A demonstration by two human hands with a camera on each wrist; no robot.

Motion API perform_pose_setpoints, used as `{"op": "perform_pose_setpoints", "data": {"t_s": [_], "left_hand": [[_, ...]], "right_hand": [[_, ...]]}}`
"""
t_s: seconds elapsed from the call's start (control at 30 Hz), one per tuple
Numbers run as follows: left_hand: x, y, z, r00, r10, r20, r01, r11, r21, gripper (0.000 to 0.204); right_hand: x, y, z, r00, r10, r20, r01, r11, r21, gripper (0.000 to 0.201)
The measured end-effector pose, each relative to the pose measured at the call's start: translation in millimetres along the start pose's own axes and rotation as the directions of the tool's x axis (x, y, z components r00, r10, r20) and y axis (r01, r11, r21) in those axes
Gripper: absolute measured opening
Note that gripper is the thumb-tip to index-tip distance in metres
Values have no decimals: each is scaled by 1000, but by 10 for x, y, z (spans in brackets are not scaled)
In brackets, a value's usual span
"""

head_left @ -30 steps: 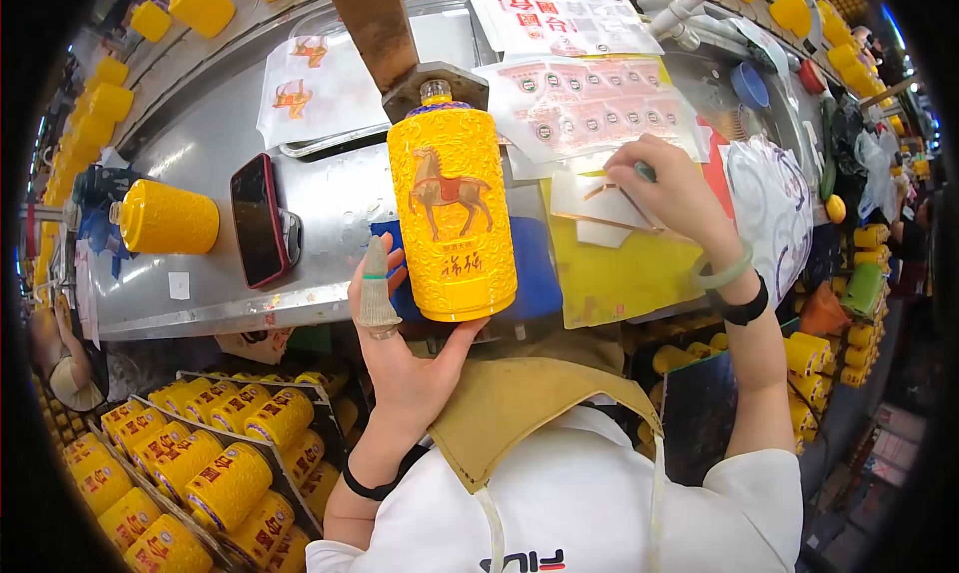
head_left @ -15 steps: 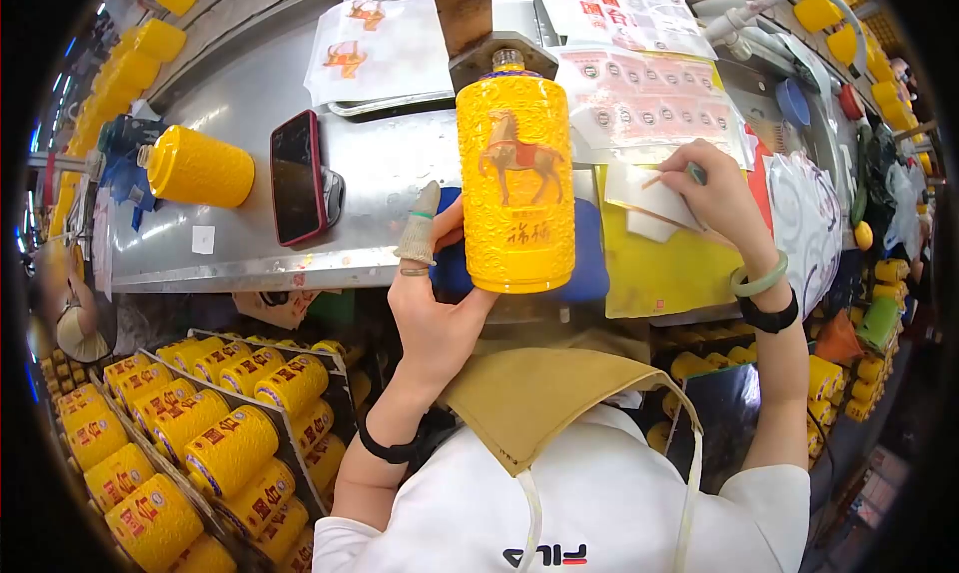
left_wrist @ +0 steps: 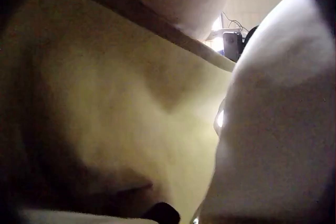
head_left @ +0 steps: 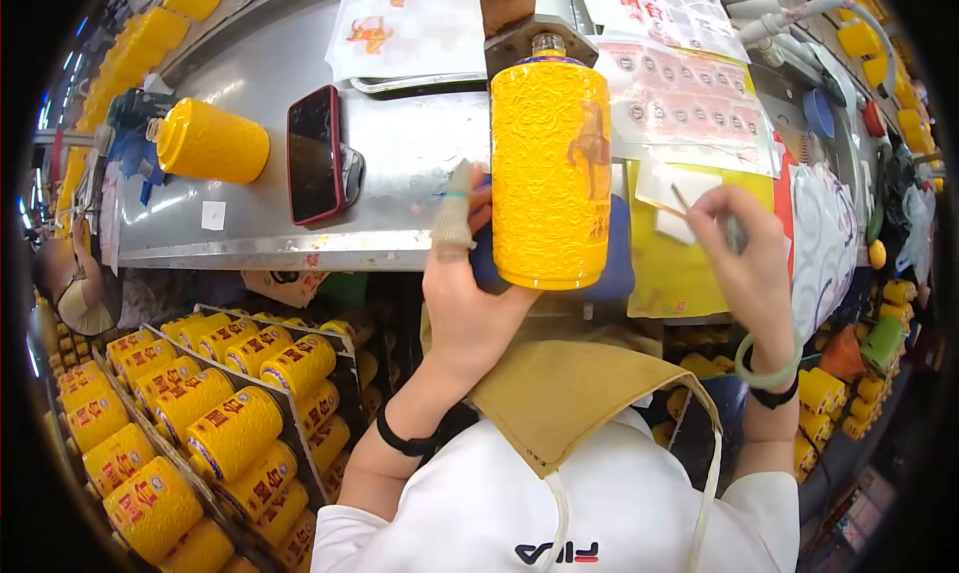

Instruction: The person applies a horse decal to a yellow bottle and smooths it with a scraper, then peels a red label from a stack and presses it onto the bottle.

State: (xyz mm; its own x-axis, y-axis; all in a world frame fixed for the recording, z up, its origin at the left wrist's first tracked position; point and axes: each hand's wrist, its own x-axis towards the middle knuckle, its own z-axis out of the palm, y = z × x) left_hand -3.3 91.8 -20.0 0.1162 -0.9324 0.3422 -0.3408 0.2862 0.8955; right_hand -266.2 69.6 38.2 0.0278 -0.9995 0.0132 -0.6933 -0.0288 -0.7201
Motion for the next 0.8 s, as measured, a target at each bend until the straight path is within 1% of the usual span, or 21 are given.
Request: {"op": "perform_pose_setpoints", "data": {"t_s": [0.03,0.07,0.1,0.13,0.17,0.2,0.23,0.27,0.3,0.33,0.4,0.43,0.47,0.5,0.53,0.6,0.63,0.67,0.73,0.77,0.8], "left_hand": [[-6,-29,-7,998,-26,49,25,999,25,86],[-5,-49,-11,994,-54,99,49,998,50,86],[3,-37,-16,996,-8,88,0,997,82,87],[-17,-26,-32,996,-12,90,4,997,82,87],[-38,-18,-52,996,14,88,-25,992,121,87],[-51,-10,-64,995,39,88,-53,986,160,88],[-46,-2,-65,995,36,90,-50,986,160,88],[-34,8,-65,993,68,97,-83,983,163,89],[-27,19,-69,990,101,102,-117,979,167,91],[-22,31,-80,990,100,100,-116,979,168,91],[-11,56,-103,986,11,166,-37,988,152,95],[-13,74,-116,986,11,167,-37,988,152,95],[-23,95,-133,978,-28,207,19,999,44,95],[-34,105,-151,966,-62,250,80,995,-63,95],[-44,94,-175,966,-63,252,81,995,-63,95],[-72,52,-221,954,13,301,46,981,-190,94],[-89,46,-217,948,-16,319,118,946,-303,88],[-107,44,-183,948,-17,317,118,946,-302,88],[-136,51,-100,956,-112,272,206,915,-347,85],[-124,57,-99,955,-98,281,181,941,-287,82],[-121,62,-93,954,-97,284,182,940,-288,82]], "right_hand": [[-51,-104,30,999,-44,12,44,999,3,10],[-82,-186,62,999,-43,12,43,999,5,10],[-119,-258,93,998,-52,41,50,997,61,10],[-152,-328,113,996,-65,68,57,992,116,10],[-175,-398,114,992,-60,106,47,991,123,11],[-186,-454,128,992,-58,108,45,991,122,11],[-195,-506,148,987,-99,128,78,984,158,12],[-205,-555,169,979,-141,147,111,975,195,12],[-217,-598,191,970,-166,176,116,958,261,12],[-225,-654,193,970,-168,178,118,958,261,12],[-232,-757,187,932,-149,330,30,940,340,12],[-220,-771,213,922,-145,358,6,932,363,11],[-203,-764,237,923,-144,357,5,932,364,11],[-184,-747,269,927,-147,344,29,944,327,11],[-177,-723,301,931,-152,331,53,956,290,12],[-189,-654,344,938,-127,324,26,954,297,12],[-191,-637,350,941,-101,323,4,958,287,12],[-192,-627,357,944,-74,320,-18,961,277,12],[-202,-619,366,949,-53,310,-35,962,272,12],[-207,-611,367,954,-31,298,-51,963,266,12],[-212,-591,374,955,-29,296,-53,963,265,12]]}}
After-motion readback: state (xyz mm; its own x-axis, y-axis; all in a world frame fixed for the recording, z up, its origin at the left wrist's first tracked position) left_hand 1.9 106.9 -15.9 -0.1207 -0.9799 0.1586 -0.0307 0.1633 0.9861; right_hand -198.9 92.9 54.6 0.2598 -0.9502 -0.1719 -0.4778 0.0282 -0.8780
